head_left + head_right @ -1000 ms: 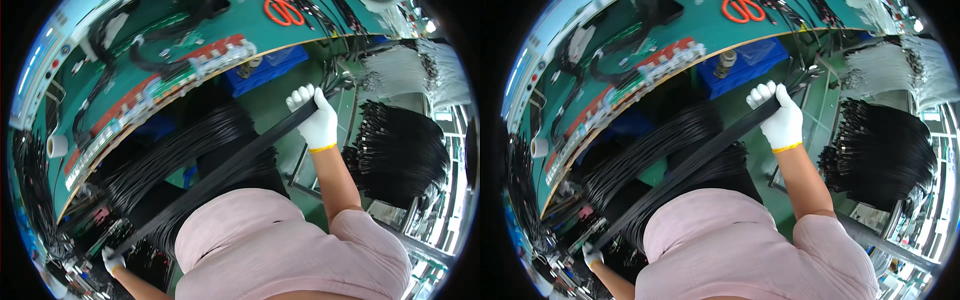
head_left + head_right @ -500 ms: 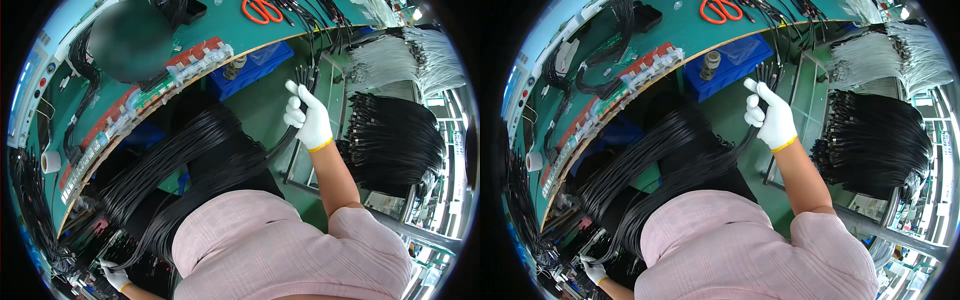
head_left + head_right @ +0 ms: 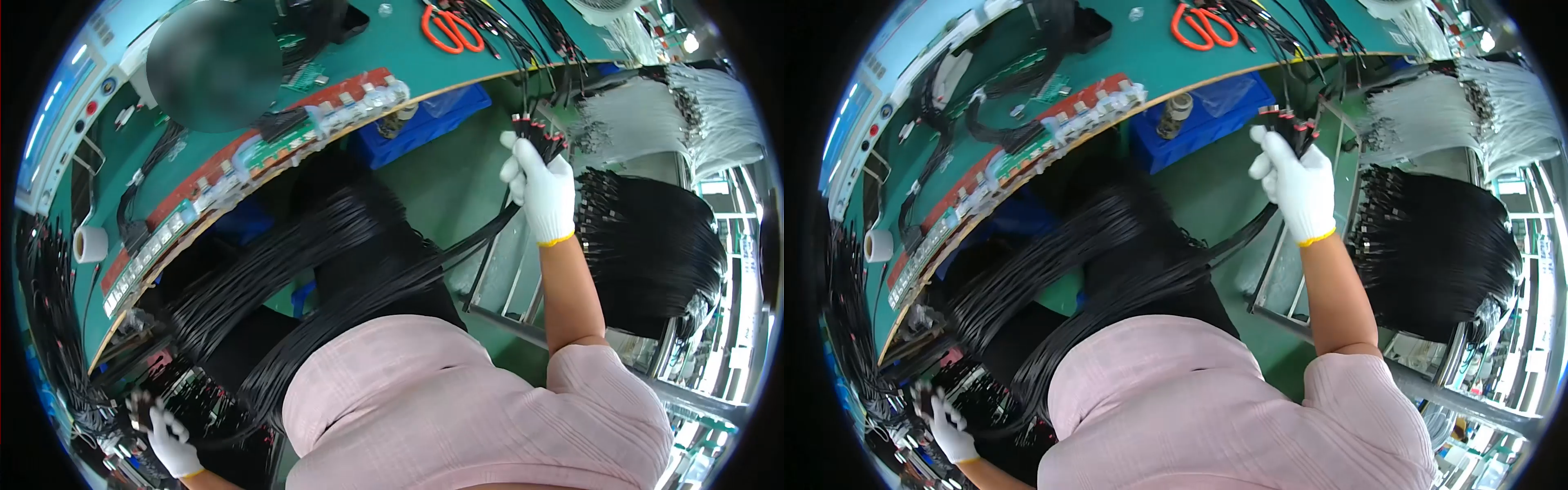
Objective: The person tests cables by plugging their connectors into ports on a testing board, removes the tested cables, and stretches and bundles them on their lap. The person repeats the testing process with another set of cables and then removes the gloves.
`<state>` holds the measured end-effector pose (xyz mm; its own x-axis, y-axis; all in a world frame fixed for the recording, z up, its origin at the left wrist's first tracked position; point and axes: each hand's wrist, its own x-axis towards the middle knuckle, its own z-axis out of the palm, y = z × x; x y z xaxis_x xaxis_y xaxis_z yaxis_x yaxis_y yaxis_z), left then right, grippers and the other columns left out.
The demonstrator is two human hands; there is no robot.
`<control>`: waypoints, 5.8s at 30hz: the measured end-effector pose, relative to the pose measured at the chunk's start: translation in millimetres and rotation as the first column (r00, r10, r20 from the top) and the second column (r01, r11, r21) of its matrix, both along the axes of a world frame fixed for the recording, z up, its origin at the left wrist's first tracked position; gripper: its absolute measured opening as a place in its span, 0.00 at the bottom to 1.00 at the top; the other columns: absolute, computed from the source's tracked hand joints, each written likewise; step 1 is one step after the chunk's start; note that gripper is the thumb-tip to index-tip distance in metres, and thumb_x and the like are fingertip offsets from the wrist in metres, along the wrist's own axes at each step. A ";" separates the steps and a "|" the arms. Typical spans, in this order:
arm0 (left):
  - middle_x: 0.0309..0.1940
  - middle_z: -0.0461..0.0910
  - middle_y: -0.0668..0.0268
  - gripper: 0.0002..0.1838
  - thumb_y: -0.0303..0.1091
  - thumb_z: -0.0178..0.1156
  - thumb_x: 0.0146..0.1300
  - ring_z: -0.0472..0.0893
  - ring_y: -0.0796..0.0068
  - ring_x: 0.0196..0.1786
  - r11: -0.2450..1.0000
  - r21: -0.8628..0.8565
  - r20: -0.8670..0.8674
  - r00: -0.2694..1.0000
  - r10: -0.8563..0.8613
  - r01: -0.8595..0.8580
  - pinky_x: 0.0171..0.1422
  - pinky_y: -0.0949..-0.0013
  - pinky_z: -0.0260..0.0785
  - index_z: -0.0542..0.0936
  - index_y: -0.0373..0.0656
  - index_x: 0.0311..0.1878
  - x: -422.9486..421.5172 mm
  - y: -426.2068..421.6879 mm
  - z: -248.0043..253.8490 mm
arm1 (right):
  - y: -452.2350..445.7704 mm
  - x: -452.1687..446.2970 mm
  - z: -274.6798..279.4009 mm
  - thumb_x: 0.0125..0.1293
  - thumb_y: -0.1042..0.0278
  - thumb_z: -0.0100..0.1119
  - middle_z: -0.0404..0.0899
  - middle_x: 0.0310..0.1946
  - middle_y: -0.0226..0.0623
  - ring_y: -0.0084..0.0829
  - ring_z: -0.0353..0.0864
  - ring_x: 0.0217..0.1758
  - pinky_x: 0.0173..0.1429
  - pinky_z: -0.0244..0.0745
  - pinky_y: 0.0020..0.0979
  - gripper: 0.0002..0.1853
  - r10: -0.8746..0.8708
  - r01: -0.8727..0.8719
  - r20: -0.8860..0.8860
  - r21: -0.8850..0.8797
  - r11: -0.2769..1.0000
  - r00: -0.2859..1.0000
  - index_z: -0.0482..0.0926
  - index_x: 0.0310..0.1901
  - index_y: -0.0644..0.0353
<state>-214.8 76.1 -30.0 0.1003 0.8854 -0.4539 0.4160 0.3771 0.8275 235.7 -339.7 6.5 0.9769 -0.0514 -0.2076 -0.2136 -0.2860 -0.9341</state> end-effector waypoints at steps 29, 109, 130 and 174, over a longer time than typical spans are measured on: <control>0.32 0.80 0.61 0.11 0.27 0.59 0.64 0.78 0.73 0.31 0.966 -0.088 0.646 0.752 -0.129 0.241 0.33 0.69 0.70 0.77 0.33 0.48 239.8 -115.8 37.3 | 151.0 -60.6 -6.9 0.67 0.69 0.58 0.79 0.22 0.35 0.18 0.72 0.17 0.19 0.61 0.20 0.10 0.430 -0.295 -0.225 0.457 0.839 0.874 0.81 0.43 0.68; 0.25 0.72 0.66 0.06 0.29 0.56 0.66 0.73 0.73 0.27 0.996 -0.065 0.643 0.766 -0.004 0.060 0.34 0.69 0.67 0.73 0.36 0.35 242.5 -113.7 38.7 | 166.6 -53.1 -11.5 0.65 0.66 0.56 0.72 0.14 0.33 0.22 0.66 0.13 0.17 0.59 0.23 0.11 0.395 -0.194 -0.206 0.617 0.762 0.896 0.79 0.33 0.67; 0.24 0.72 0.67 0.09 0.32 0.56 0.68 0.73 0.74 0.25 0.995 0.091 0.564 0.821 -0.089 0.045 0.34 0.69 0.66 0.73 0.35 0.36 228.8 -100.2 32.6 | 150.5 -60.5 5.4 0.63 0.62 0.59 0.67 0.13 0.30 0.22 0.63 0.11 0.17 0.54 0.26 0.13 0.467 -0.278 -0.257 0.535 0.798 0.846 0.79 0.35 0.66; 0.23 0.74 0.66 0.13 0.37 0.54 0.70 0.73 0.76 0.25 0.987 0.120 0.443 0.884 -0.150 0.107 0.31 0.73 0.65 0.75 0.35 0.42 205.5 -77.5 31.5 | 157.8 -57.9 -5.6 0.68 0.67 0.55 0.65 0.10 0.27 0.18 0.59 0.10 0.15 0.52 0.23 0.12 0.355 -0.186 -0.182 0.592 0.784 0.917 0.80 0.34 0.69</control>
<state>-9.3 -1.5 1.5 0.3900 0.8856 -0.2524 0.0317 0.2611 0.9648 177.8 -181.9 0.9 0.8323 0.4121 -0.3707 -0.4720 0.1762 -0.8638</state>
